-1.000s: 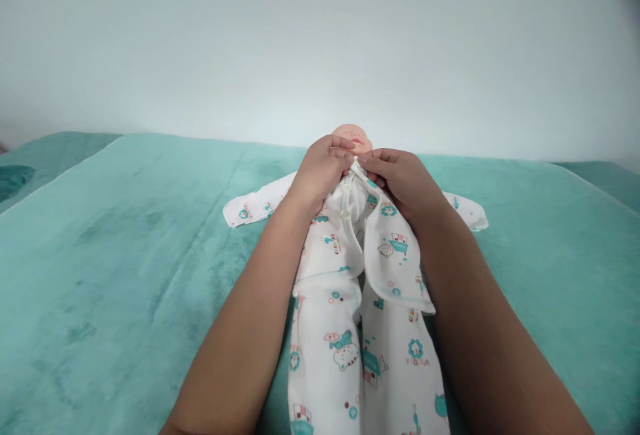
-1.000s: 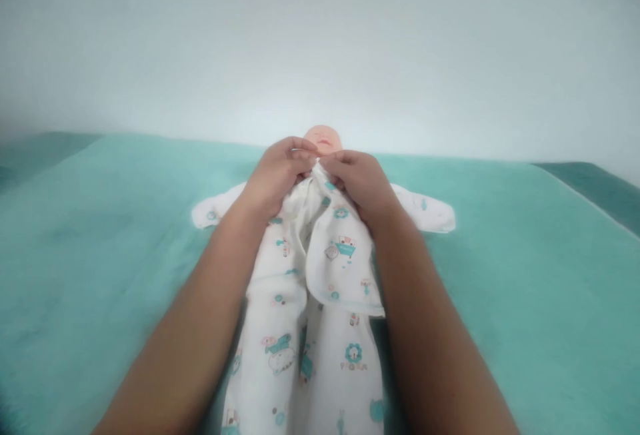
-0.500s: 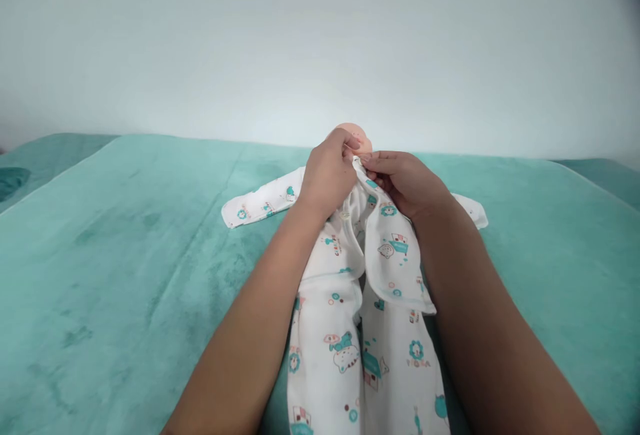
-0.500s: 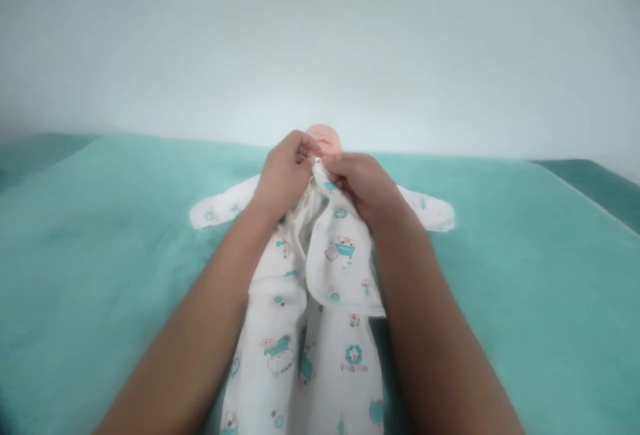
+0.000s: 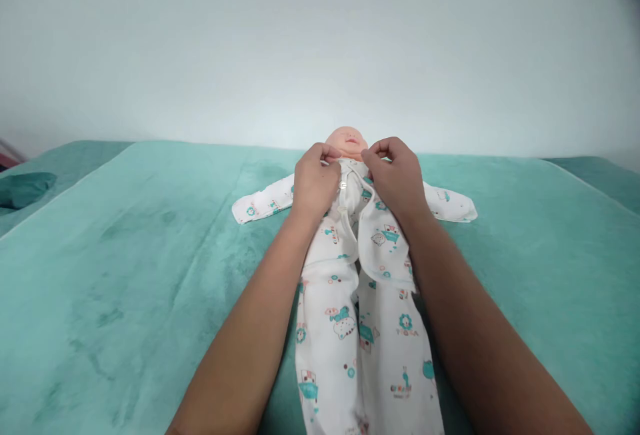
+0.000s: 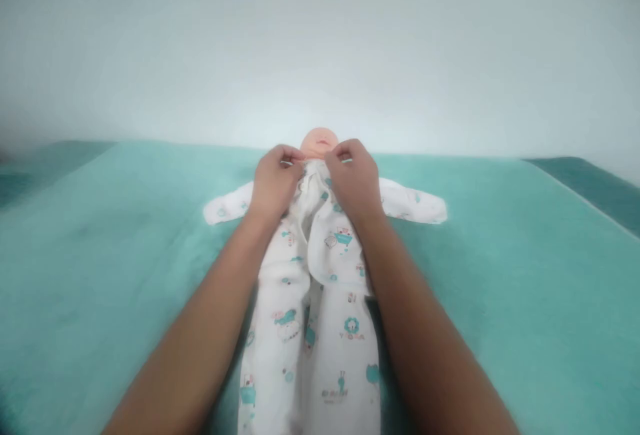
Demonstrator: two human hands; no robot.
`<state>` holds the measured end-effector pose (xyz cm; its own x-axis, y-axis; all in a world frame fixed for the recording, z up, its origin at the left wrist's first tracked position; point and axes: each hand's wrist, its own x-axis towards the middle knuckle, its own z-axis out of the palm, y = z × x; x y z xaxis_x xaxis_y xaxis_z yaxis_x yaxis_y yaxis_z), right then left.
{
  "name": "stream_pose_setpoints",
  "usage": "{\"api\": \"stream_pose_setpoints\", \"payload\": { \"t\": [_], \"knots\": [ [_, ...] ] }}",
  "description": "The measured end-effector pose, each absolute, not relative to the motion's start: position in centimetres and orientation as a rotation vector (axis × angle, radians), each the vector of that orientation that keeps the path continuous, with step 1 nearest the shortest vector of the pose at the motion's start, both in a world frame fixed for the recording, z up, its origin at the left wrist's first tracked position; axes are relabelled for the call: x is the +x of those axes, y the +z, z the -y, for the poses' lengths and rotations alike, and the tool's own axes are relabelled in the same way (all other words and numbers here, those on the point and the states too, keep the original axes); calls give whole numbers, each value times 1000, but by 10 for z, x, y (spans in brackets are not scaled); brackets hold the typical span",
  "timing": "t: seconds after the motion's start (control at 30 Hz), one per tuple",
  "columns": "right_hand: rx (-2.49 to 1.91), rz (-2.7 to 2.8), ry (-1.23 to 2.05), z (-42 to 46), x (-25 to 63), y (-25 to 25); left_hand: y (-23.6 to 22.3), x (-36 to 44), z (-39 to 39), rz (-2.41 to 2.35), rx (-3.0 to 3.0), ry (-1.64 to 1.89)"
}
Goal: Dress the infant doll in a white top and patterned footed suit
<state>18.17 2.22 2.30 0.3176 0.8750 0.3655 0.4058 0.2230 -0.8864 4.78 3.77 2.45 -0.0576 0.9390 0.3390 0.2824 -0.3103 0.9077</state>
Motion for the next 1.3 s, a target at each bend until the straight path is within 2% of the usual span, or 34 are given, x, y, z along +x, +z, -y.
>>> {"api": "stream_pose_setpoints", "payload": {
  "t": [0.1, 0.4, 0.67, 0.87, 1.3],
  "knots": [
    [-1483, 1461, 333, 3, 175, 25, 21, 36, -18, -1266, 1560, 1345],
    [-1759, 1707, 223, 51, 169, 28, 11, 16, 16, -1135, 1633, 1170],
    [-1440, 1381, 616, 39, 184, 19, 13, 20, 7, -1092, 1594, 1228],
    [-1245, 1277, 776, 38, 181, 14, 17, 24, 13, -968, 1524, 1233],
    [-1265, 1352, 836, 38, 183, 12, 14, 23, 11, -873, 1528, 1216]
  ]
}}
